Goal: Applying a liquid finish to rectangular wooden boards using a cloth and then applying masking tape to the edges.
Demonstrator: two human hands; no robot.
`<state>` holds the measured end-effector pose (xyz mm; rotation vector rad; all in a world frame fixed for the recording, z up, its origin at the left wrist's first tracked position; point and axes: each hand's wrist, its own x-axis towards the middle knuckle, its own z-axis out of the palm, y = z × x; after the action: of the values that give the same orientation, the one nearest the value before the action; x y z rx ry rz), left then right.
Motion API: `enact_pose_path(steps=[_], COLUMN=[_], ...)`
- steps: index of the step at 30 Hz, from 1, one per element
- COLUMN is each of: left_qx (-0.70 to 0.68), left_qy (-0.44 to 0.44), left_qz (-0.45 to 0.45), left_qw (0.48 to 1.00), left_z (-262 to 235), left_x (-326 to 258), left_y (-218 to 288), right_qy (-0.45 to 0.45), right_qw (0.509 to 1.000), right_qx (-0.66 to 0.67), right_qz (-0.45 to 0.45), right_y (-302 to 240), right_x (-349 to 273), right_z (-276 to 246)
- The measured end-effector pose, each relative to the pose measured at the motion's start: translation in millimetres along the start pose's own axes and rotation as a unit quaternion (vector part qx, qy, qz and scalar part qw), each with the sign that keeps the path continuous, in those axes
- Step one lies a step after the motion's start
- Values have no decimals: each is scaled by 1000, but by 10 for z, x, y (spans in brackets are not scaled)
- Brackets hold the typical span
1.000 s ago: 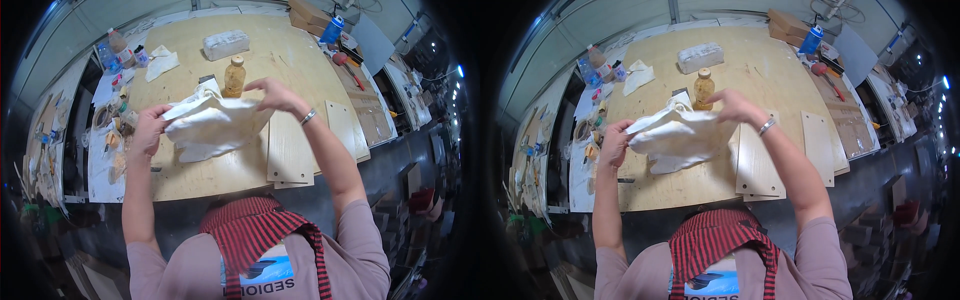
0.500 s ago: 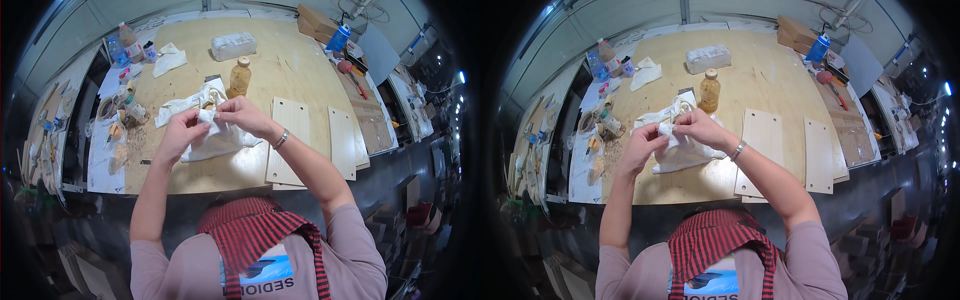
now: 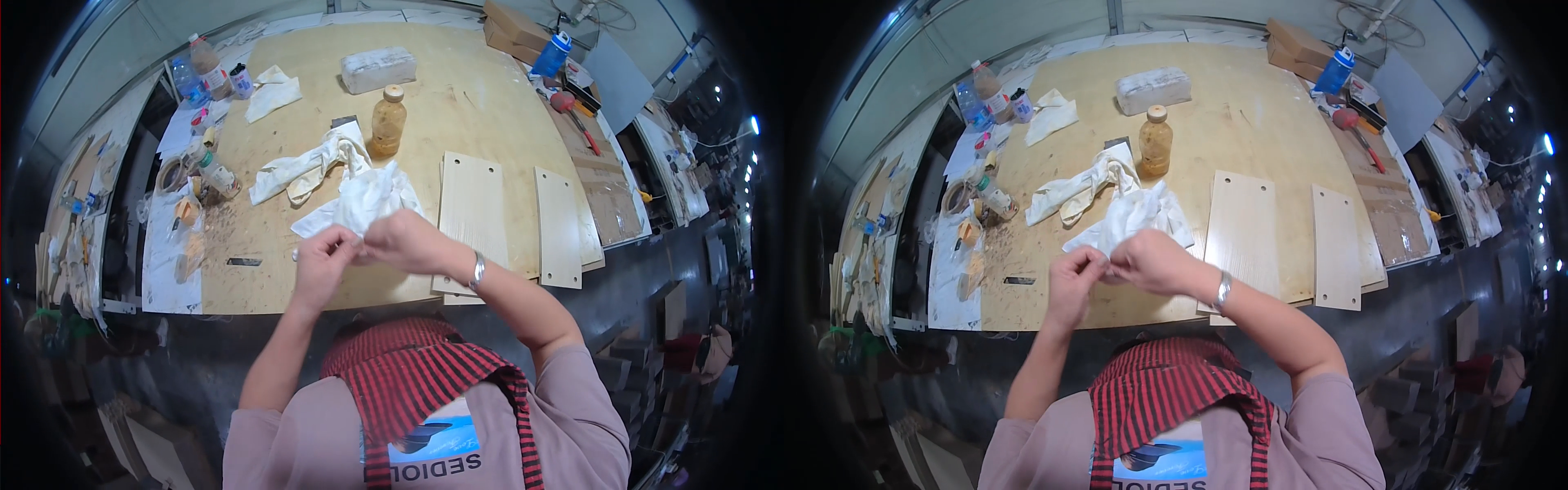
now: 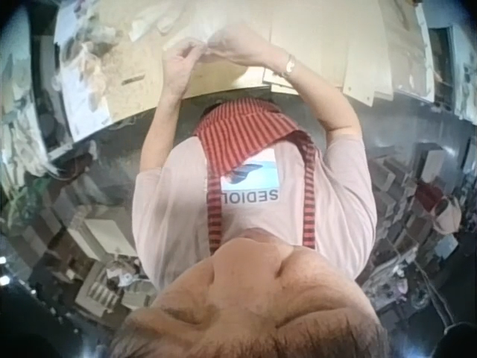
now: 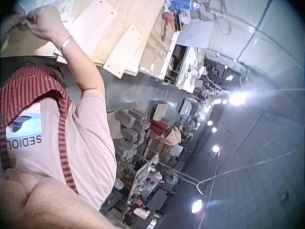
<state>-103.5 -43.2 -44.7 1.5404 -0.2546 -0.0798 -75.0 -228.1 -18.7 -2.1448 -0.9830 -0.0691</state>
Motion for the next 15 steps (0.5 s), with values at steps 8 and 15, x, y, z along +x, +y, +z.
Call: enact_pose_path(steps=[8, 15], left_qx=[9, 31], left_qy=[-4, 22], left_qz=[-10, 19], left_qw=[1000, 999], left_z=[255, 283], left_x=[-653, -730], left_y=[-290, -319], right_qy=[5, 48], right_qw=[999, 998], right_qx=[-48, -36], right_qz=[-21, -33], right_y=[-101, -202], right_x=[-671, -711], right_z=[422, 529])
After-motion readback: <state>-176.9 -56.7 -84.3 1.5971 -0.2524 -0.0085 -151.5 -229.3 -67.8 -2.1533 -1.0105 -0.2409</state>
